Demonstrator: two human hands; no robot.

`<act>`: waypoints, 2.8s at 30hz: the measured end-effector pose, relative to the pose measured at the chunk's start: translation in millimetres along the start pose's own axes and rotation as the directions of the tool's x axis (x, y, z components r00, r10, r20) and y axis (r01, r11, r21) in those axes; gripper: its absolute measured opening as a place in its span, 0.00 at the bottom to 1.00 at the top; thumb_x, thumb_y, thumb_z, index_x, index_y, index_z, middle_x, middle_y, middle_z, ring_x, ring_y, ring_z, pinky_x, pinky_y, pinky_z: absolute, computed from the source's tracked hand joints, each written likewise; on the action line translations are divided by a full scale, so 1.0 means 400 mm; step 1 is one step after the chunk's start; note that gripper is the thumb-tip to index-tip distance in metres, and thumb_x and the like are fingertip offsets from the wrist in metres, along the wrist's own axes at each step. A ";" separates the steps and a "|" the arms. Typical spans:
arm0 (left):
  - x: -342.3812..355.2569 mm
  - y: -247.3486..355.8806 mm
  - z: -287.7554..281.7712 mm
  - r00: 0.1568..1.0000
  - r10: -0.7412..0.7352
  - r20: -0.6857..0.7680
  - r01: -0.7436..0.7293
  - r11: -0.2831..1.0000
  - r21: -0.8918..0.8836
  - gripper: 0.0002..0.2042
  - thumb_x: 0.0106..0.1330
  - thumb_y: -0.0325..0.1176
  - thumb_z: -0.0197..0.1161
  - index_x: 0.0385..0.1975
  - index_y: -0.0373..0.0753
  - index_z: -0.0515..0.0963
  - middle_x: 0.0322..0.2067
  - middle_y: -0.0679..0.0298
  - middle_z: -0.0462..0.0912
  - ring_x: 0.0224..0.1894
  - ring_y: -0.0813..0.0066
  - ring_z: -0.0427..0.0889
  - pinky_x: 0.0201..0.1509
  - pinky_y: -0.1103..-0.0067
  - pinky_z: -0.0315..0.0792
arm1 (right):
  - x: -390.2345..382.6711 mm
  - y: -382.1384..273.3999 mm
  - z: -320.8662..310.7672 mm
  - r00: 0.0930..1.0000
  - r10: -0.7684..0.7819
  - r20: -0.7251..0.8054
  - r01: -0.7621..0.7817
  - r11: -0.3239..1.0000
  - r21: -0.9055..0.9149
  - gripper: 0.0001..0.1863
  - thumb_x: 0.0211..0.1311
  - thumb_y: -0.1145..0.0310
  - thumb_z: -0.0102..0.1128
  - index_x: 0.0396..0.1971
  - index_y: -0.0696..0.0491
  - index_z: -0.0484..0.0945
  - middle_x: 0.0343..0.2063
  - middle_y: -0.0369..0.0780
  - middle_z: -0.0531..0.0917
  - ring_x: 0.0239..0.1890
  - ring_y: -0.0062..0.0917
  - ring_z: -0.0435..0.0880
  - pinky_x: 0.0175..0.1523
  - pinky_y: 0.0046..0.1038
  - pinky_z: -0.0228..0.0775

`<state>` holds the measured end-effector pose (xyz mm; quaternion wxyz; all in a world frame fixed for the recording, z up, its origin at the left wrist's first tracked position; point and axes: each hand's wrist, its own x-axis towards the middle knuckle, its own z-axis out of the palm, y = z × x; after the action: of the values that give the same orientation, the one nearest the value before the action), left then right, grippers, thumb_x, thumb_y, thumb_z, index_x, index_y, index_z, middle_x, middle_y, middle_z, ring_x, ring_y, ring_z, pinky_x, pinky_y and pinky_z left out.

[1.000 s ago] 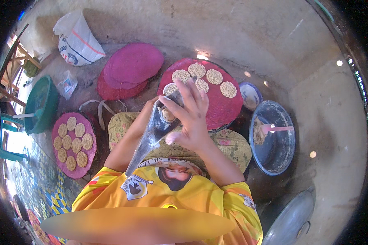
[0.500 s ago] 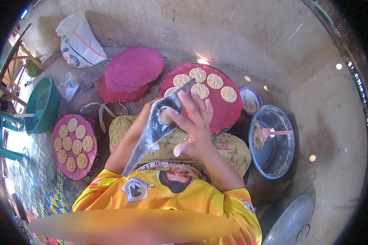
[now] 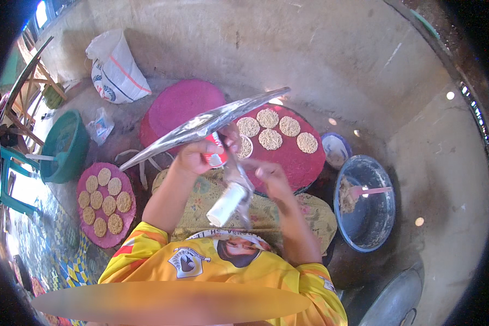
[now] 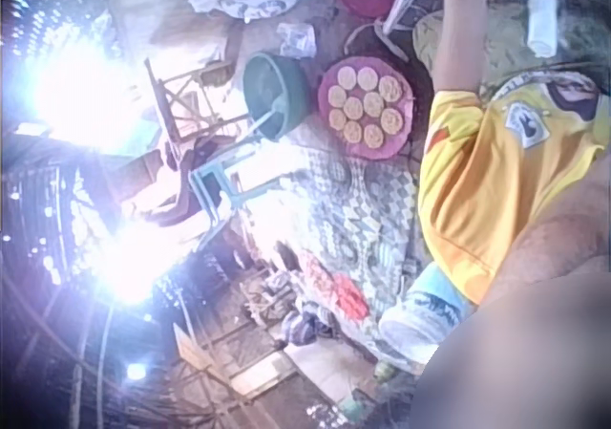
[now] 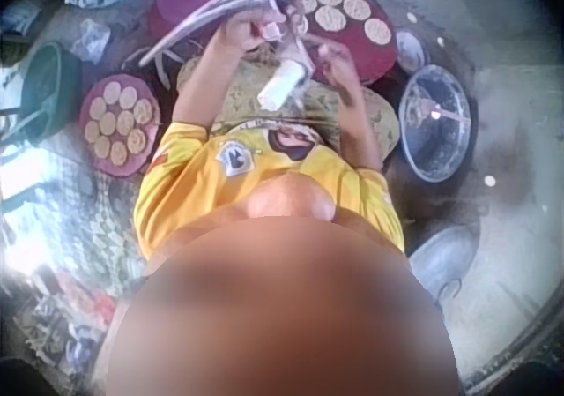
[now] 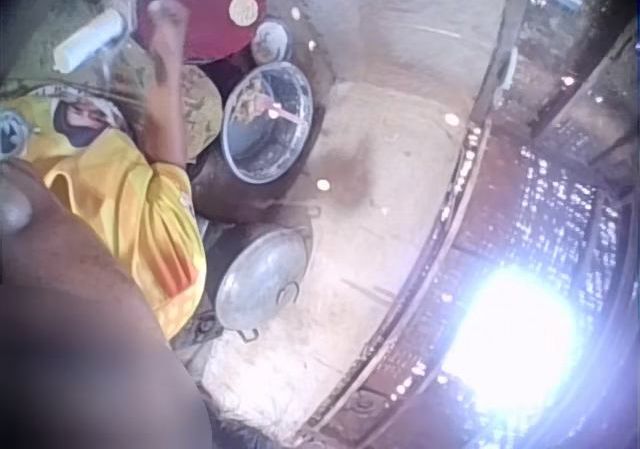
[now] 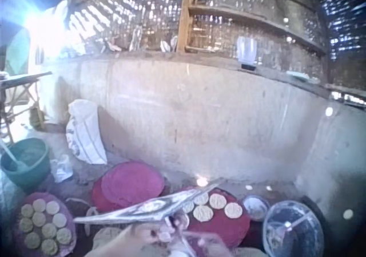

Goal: The person scoops dough from a metal bowl and uses a cookie press to extrude patterned cookies onto a pink tray. They repeatedly fill the press, squeeze the handle, and place the formed cookies in rows on the tray.

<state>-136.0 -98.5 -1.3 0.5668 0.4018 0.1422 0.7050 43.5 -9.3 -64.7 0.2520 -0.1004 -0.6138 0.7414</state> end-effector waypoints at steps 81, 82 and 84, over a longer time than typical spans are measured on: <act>-0.059 -0.363 -0.054 0.952 -0.038 0.303 0.305 0.095 -0.948 0.43 0.47 0.73 0.48 0.56 0.44 0.57 0.47 0.47 0.71 0.50 0.50 0.71 0.43 0.67 0.65 | 0.510 -0.007 -0.208 0.664 0.703 -0.255 -0.721 0.693 0.032 0.31 0.56 0.48 0.49 0.55 0.52 0.60 0.38 0.51 0.73 0.42 0.42 0.74 0.46 0.42 0.66; -0.059 -0.363 -0.059 0.951 -0.047 0.307 0.310 0.108 -0.945 0.44 0.47 0.73 0.46 0.56 0.44 0.57 0.47 0.47 0.72 0.49 0.49 0.72 0.42 0.68 0.65 | 0.515 -0.005 -0.206 0.670 0.695 -0.260 -0.710 0.702 0.049 0.33 0.56 0.45 0.50 0.55 0.52 0.60 0.38 0.50 0.73 0.42 0.41 0.74 0.46 0.42 0.66; -0.054 -0.365 -0.073 0.949 -0.070 0.308 0.315 0.132 -0.940 0.45 0.47 0.75 0.44 0.56 0.43 0.56 0.47 0.46 0.72 0.48 0.49 0.72 0.42 0.68 0.65 | 0.525 -0.007 -0.207 0.681 0.681 -0.270 -0.700 0.714 0.035 0.35 0.55 0.42 0.50 0.54 0.53 0.61 0.37 0.49 0.74 0.41 0.41 0.74 0.46 0.41 0.66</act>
<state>-56.6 -64.5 -124.5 0.7870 -0.0181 -0.3512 0.5069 -96.8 166.4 -47.0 0.0295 -0.4306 -0.5172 0.7391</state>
